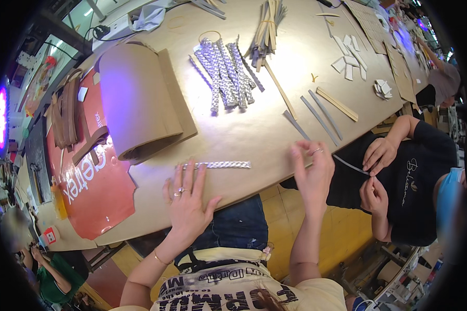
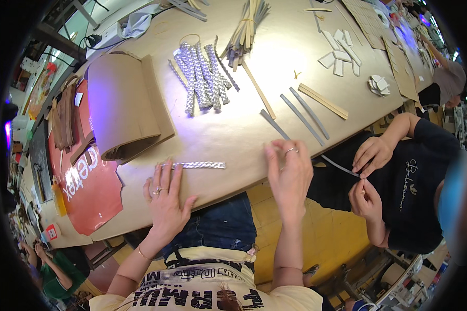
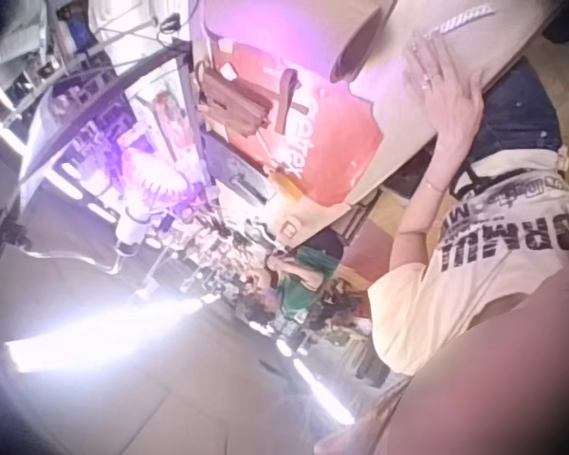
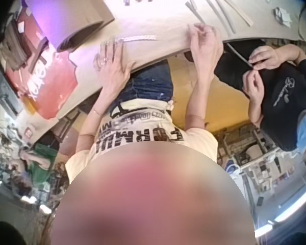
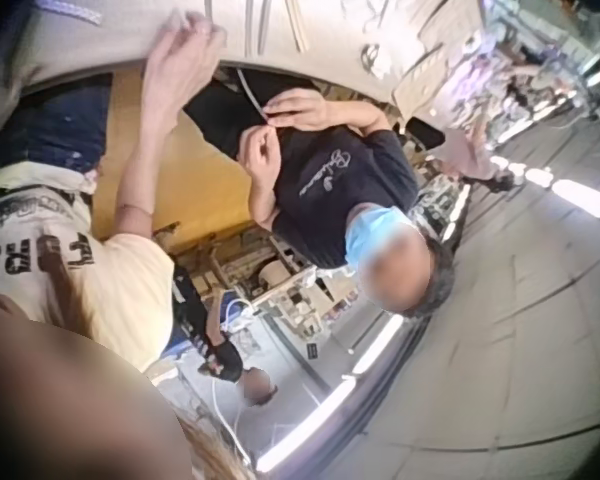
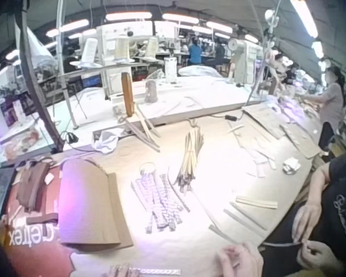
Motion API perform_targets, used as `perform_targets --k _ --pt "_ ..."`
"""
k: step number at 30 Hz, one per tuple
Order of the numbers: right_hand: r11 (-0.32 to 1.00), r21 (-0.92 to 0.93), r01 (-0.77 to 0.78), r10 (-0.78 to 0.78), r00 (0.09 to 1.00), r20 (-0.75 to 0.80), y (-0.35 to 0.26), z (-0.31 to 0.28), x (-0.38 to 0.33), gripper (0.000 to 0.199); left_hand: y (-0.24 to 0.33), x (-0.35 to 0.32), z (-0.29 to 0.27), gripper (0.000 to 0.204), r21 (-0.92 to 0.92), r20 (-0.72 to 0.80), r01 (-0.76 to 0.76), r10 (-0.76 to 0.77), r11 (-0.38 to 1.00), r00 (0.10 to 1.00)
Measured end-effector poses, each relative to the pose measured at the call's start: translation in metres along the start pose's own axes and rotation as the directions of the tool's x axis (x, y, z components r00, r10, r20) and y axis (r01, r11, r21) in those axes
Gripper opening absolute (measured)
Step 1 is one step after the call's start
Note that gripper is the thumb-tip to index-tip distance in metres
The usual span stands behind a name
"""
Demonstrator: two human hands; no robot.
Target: The person gathers braided strips and flat pieces from a workbench, then wraps the flat pieces around the braided strips to form finished decorative items. The person also moves around the workshop to retrieve materials and place items into a bin.
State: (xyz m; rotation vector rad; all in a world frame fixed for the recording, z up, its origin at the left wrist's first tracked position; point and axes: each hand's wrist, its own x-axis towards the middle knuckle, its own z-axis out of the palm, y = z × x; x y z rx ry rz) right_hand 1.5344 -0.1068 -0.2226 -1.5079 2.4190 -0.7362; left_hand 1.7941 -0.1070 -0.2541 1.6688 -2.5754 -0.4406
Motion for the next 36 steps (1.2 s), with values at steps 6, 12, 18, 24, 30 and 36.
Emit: perform_targets --k 6,12,18,24,30,36 --pt "0.869 -0.367 0.334 -0.411 0.898 -0.156 0.022 0.024 0.028 0.020 -0.006 -0.006 0.004 0.074 0.032 -0.038 0.000 0.001 1.000 0.999" --pt "0.760 -0.436 0.483 -0.586 0.798 -0.138 0.027 0.025 0.036 0.029 -0.005 -0.005 0.008 0.075 -0.008 -0.057 0.015 -0.015 1.000 0.998" --pt "0.706 0.703 -0.080 0.050 0.997 0.064 0.003 0.002 0.013 0.041 -0.007 -0.008 0.005 0.056 -0.052 -0.420 -0.157 0.121 0.986 0.899" --pt "0.248 0.831 -0.498 -0.038 0.852 0.522 -0.032 -0.013 -0.005 0.054 0.011 0.012 -0.024 0.026 -0.811 -0.243 -0.165 -0.067 0.561 0.968" --pt "0.293 0.807 -0.513 -0.159 0.806 0.570 -0.059 -0.001 -0.021 0.051 0.011 0.041 -0.050 0.021 -0.974 0.193 0.185 -0.051 -0.133 0.980" --pt "0.240 0.706 -0.666 -0.351 0.618 0.703 -0.062 0.004 -0.028 0.037 -0.002 0.026 -0.043 0.013 -0.973 -0.172 -0.174 0.025 0.153 0.985"
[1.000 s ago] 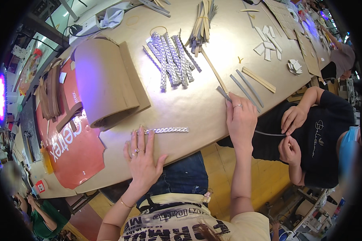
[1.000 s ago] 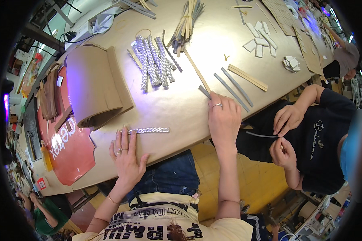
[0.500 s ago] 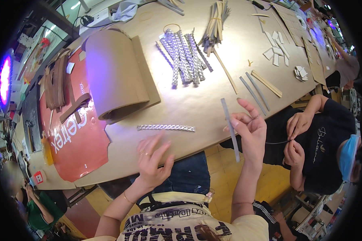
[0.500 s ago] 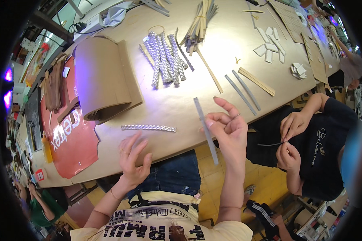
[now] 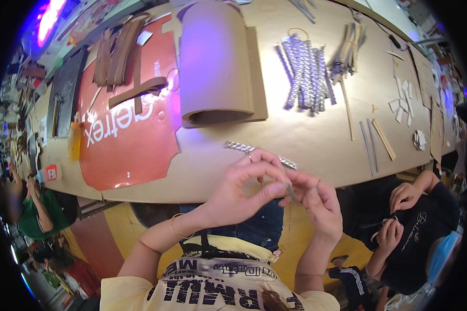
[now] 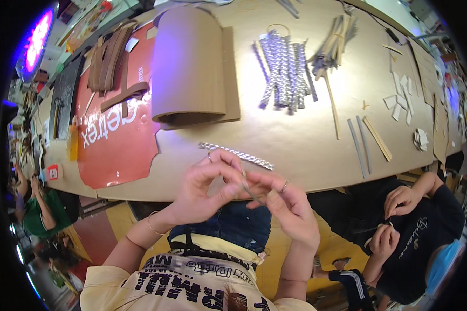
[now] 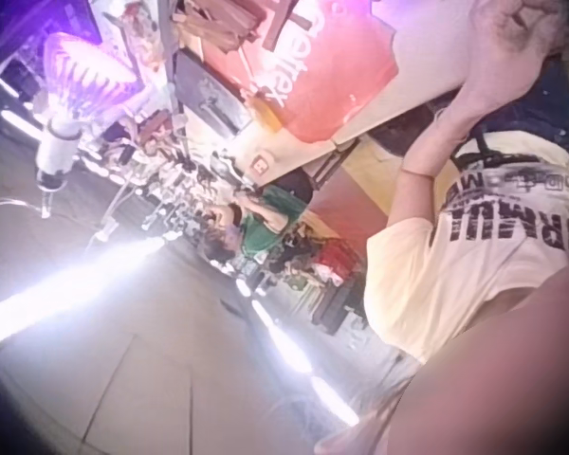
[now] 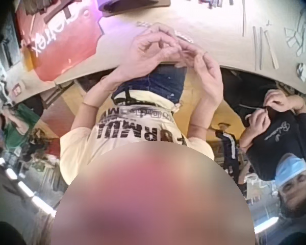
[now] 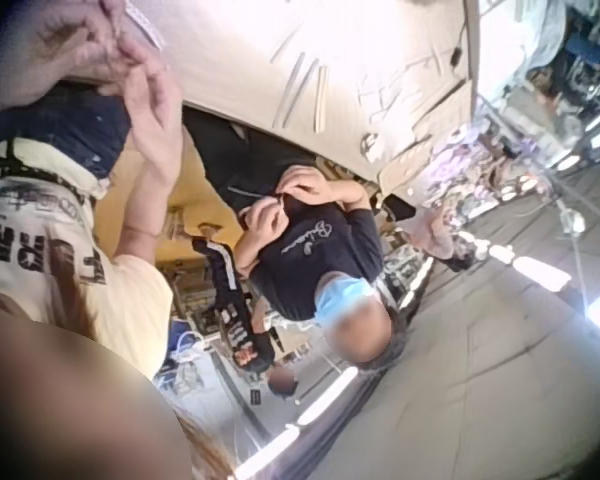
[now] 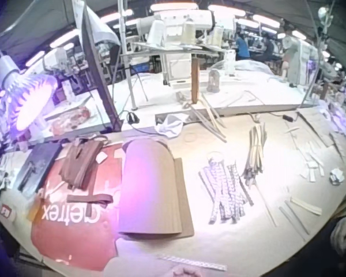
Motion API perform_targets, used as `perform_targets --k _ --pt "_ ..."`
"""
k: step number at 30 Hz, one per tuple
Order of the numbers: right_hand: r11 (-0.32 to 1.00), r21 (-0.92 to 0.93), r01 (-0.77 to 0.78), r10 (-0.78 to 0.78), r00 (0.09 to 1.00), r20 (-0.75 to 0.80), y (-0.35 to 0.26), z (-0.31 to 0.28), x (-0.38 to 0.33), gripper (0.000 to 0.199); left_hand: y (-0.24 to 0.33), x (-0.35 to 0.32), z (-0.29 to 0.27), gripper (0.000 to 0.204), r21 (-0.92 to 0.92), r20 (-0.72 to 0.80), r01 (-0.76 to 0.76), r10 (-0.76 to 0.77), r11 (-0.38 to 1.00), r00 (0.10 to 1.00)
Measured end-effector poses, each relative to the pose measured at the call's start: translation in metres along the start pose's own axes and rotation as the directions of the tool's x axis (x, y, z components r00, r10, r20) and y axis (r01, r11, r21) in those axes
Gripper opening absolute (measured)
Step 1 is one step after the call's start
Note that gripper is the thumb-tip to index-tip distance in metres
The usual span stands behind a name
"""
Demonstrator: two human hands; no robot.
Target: The person gathers braided strips and flat pieces from a workbench, then wraps the flat pieces around the braided strips to form finished decorative items. The person also moves around the workshop to retrieve materials and place items into a bin.
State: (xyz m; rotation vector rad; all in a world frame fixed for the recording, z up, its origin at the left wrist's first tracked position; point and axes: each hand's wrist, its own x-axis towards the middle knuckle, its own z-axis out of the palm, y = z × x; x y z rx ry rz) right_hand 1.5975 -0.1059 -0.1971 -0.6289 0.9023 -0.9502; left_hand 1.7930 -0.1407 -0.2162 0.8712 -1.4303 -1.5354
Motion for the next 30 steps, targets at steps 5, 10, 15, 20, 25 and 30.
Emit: perform_targets --k 5,10,15,20,25,30 --pt "0.972 -0.114 -0.204 0.226 0.947 0.229 0.015 -0.003 -0.004 0.024 -0.017 -0.030 -0.017 0.020 0.460 0.078 -0.286 0.283 0.841 0.956" --pt "0.898 -0.431 -0.088 0.065 0.995 -0.069 0.026 0.014 0.000 0.020 -0.035 -0.041 -0.030 0.025 0.673 0.030 -0.241 0.300 0.699 0.953" --pt "0.602 -0.799 -0.003 -0.143 0.983 -0.111 0.017 0.036 0.010 0.019 -0.043 -0.039 -0.025 0.051 0.919 0.037 -0.075 0.104 0.387 0.994" --pt "0.426 -0.900 -0.094 -0.348 0.901 -0.258 0.019 0.048 0.021 0.014 -0.046 -0.046 -0.014 0.059 0.925 0.145 -0.134 -0.005 0.355 0.989" --pt "0.508 -0.860 -0.050 -0.273 0.937 -0.216 0.024 0.044 0.031 0.014 -0.052 -0.055 -0.012 0.059 0.902 0.179 -0.173 0.022 0.396 0.984" --pt "0.508 -0.859 -0.064 -0.198 0.962 -0.189 0.044 0.034 0.052 0.017 -0.052 -0.060 -0.024 0.057 0.901 0.096 -0.083 -0.007 0.426 0.995"
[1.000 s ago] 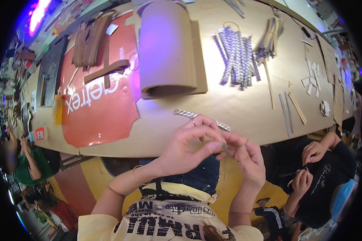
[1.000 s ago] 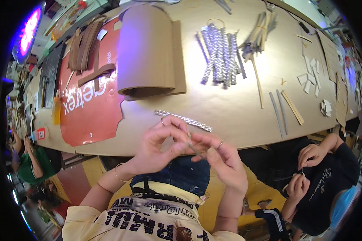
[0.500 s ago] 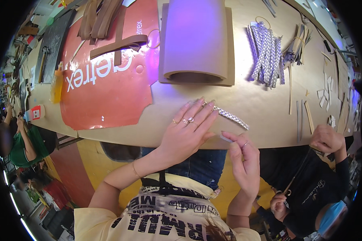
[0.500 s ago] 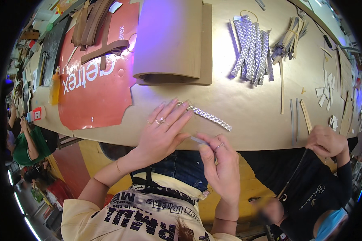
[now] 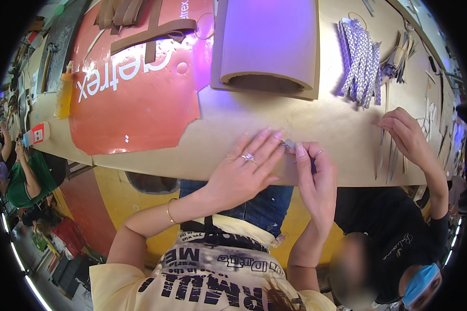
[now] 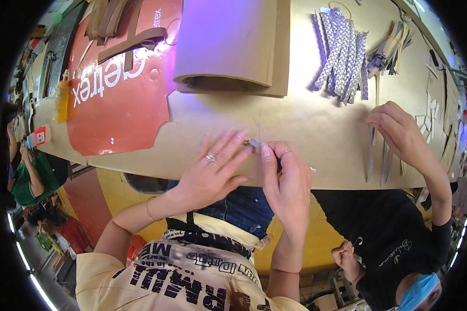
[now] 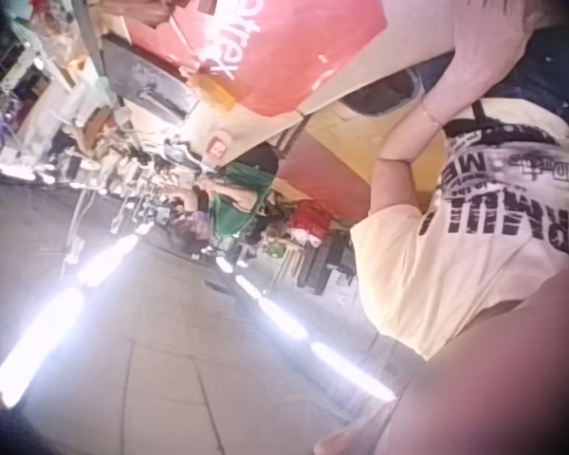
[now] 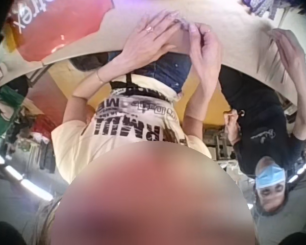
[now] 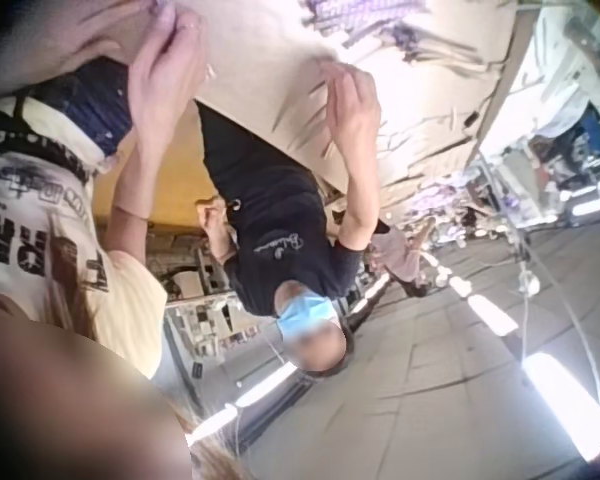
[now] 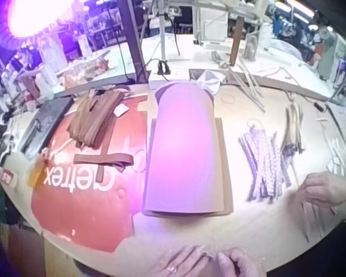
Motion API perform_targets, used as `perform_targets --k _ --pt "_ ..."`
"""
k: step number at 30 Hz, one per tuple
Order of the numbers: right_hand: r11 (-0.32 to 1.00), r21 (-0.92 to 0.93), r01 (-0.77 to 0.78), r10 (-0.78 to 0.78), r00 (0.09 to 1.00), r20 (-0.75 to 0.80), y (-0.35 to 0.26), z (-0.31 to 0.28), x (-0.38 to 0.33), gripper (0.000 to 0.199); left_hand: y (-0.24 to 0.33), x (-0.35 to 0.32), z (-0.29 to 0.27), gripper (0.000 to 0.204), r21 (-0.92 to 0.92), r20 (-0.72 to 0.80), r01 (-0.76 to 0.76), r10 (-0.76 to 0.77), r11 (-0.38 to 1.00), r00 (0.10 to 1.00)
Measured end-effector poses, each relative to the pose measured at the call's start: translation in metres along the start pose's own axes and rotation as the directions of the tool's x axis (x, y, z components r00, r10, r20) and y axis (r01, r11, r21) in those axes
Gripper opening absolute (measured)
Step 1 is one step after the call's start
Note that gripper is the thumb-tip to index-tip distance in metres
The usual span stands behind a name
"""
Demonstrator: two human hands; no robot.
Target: The person gathers braided strips and flat pieces from a workbench, then wraps the flat pieces around the braided strips to form finished decorative items. The person also moves around the workshop to retrieve materials and place items into a bin.
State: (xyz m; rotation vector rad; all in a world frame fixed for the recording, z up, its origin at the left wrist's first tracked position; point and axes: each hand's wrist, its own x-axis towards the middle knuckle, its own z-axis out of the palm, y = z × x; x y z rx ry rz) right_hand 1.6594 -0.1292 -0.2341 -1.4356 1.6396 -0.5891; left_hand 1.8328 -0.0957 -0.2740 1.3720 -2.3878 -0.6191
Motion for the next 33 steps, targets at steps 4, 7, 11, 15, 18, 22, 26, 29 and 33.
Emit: perform_targets --k 4,7,11,15,18,22,26,29,33 --pt "0.999 -0.045 -0.011 0.011 1.000 0.000 0.001 0.002 0.002 0.019 -0.008 -0.006 -0.005 0.056 0.071 -0.051 0.048 -0.044 0.996 0.998" --pt "0.990 -0.140 -0.026 0.032 0.999 0.042 -0.006 -0.001 0.003 0.020 -0.008 -0.007 -0.003 0.056 0.099 -0.053 0.053 -0.048 0.994 0.997" --pt "0.974 -0.225 -0.035 0.052 0.996 0.069 -0.015 -0.002 0.006 0.020 -0.006 -0.004 -0.003 0.055 0.097 -0.083 0.083 -0.075 0.992 0.994" --pt "0.956 -0.292 0.011 0.004 0.999 0.051 -0.019 0.001 0.006 0.018 -0.013 0.004 -0.015 0.056 0.066 -0.275 0.063 -0.042 0.996 0.960" --pt "0.943 -0.331 0.048 -0.032 0.998 0.052 -0.019 0.003 0.006 0.017 -0.028 0.028 -0.021 0.063 0.152 -0.628 0.072 0.040 0.986 0.777" --pt "0.927 -0.355 0.124 -0.116 0.992 0.042 -0.021 0.005 0.006 0.018 -0.053 0.068 -0.031 0.071 0.138 -0.481 0.117 -0.037 0.983 0.876" --pt "0.937 -0.333 0.109 -0.102 0.994 0.037 -0.024 0.002 0.005 0.018 -0.071 0.096 -0.032 0.073 0.242 -0.653 -0.077 0.221 0.967 0.724" --pt "0.940 -0.327 0.099 -0.092 0.995 0.034 -0.024 0.002 0.004 0.019 -0.078 0.107 -0.034 0.077 0.217 -0.625 0.032 0.113 0.976 0.772" --pt "0.940 -0.318 0.125 -0.127 0.992 0.015 -0.022 0.003 0.003 0.019 -0.086 0.128 -0.049 0.086 0.158 -0.579 0.085 0.023 0.984 0.815"
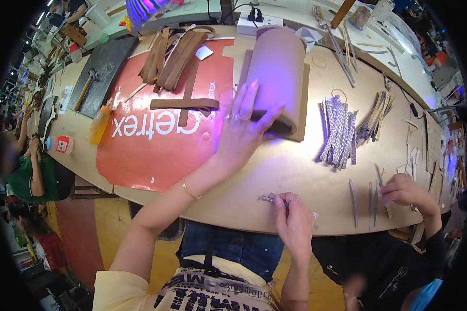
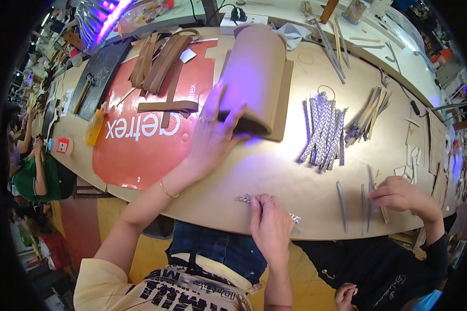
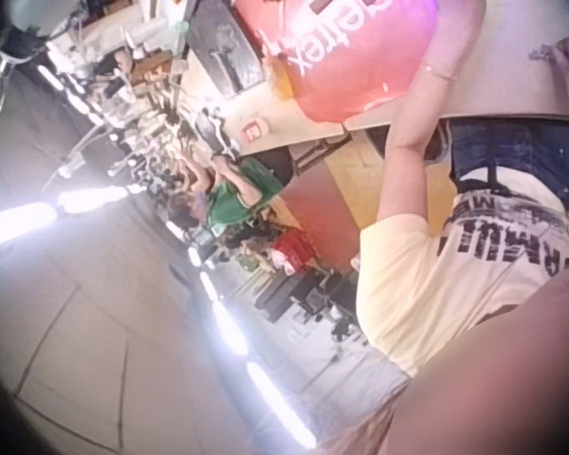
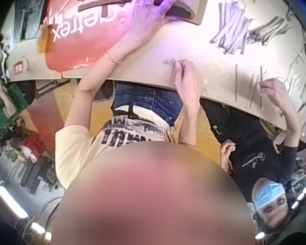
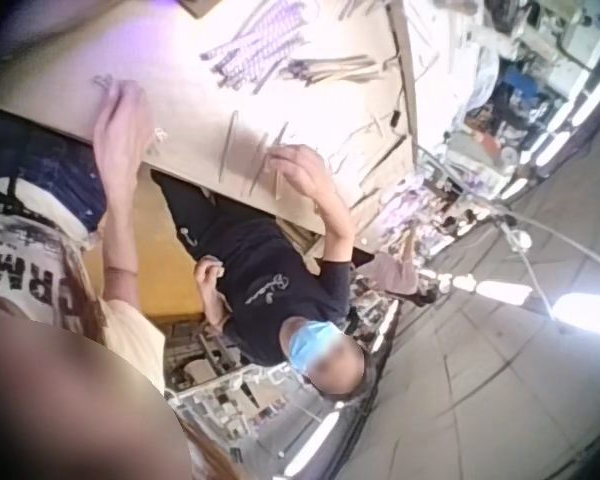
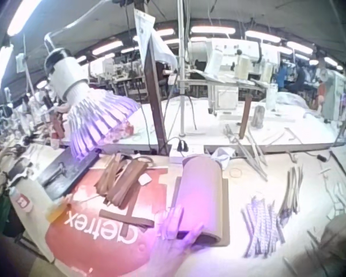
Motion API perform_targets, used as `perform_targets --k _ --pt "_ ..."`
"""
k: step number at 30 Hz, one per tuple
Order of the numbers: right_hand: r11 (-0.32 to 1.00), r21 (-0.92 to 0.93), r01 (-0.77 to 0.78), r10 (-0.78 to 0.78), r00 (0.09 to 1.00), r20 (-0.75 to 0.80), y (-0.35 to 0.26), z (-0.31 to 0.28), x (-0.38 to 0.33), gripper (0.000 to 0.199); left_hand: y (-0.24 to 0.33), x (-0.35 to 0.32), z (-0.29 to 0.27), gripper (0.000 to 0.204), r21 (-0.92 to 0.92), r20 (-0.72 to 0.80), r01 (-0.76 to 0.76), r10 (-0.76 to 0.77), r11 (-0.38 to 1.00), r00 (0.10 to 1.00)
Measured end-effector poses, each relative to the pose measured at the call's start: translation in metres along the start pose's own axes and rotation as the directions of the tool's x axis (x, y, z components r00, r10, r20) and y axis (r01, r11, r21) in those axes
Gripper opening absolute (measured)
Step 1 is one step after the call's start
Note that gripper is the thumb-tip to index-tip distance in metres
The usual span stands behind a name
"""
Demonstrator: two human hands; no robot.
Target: The person gathers braided strips and flat pieces from a workbench, then wraps the flat pieces around the braided strips to form finished decorative items. The person also moves around the workshop to retrieve materials and place items into a bin.
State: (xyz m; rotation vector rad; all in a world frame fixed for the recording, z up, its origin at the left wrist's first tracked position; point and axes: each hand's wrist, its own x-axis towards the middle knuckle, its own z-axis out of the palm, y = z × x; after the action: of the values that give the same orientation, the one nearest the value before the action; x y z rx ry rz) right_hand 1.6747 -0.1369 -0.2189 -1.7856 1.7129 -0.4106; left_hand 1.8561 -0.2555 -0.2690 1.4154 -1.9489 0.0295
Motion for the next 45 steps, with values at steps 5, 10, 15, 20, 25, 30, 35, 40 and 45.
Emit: perform_targets --k 5,10,15,20,25,30,35,40,45 --pt "0.999 -0.034 0.029 -0.031 0.999 -0.036 0.004 0.002 0.000 0.018 -0.006 0.026 0.001 0.090 0.034 0.060 0.016 -0.018 0.999 0.998" --pt "0.991 0.119 -0.058 0.054 0.998 0.034 0.010 0.000 0.001 0.019 0.015 -0.027 -0.031 0.068 -0.131 0.086 0.087 -0.076 0.988 0.993" --pt "0.978 0.165 -0.129 0.109 0.986 0.125 0.012 -0.004 0.005 0.018 0.057 -0.103 -0.067 0.047 -0.130 0.356 -0.003 0.049 0.992 0.933" --pt "0.977 0.215 0.002 -0.022 0.996 0.087 0.007 0.008 0.011 0.015 0.062 -0.122 -0.062 0.053 0.029 0.529 0.020 -0.033 0.999 0.848" --pt "0.978 -0.030 0.204 -0.207 0.970 -0.130 -0.003 0.020 0.005 0.007 0.055 -0.124 -0.068 0.054 0.089 0.524 -0.100 0.039 0.991 0.851" --pt "0.931 -0.174 0.321 -0.354 0.913 -0.205 -0.016 0.033 -0.030 0.009 0.067 -0.128 -0.066 0.056 0.102 0.649 -0.175 0.068 0.979 0.758" --pt "0.952 -0.216 0.217 -0.217 0.976 0.028 0.005 0.043 -0.031 0.012 0.060 -0.124 -0.065 0.060 -0.042 0.656 -0.066 0.077 0.997 0.751" --pt "0.962 -0.181 0.203 -0.212 0.977 -0.030 0.012 0.041 -0.026 0.011 0.061 -0.123 -0.065 0.063 -0.059 0.679 -0.023 0.057 0.998 0.732" --pt "0.957 -0.095 0.275 -0.271 0.961 0.049 0.012 0.046 -0.021 0.009 0.061 -0.123 -0.066 0.064 -0.019 0.680 -0.037 0.040 0.999 0.732"
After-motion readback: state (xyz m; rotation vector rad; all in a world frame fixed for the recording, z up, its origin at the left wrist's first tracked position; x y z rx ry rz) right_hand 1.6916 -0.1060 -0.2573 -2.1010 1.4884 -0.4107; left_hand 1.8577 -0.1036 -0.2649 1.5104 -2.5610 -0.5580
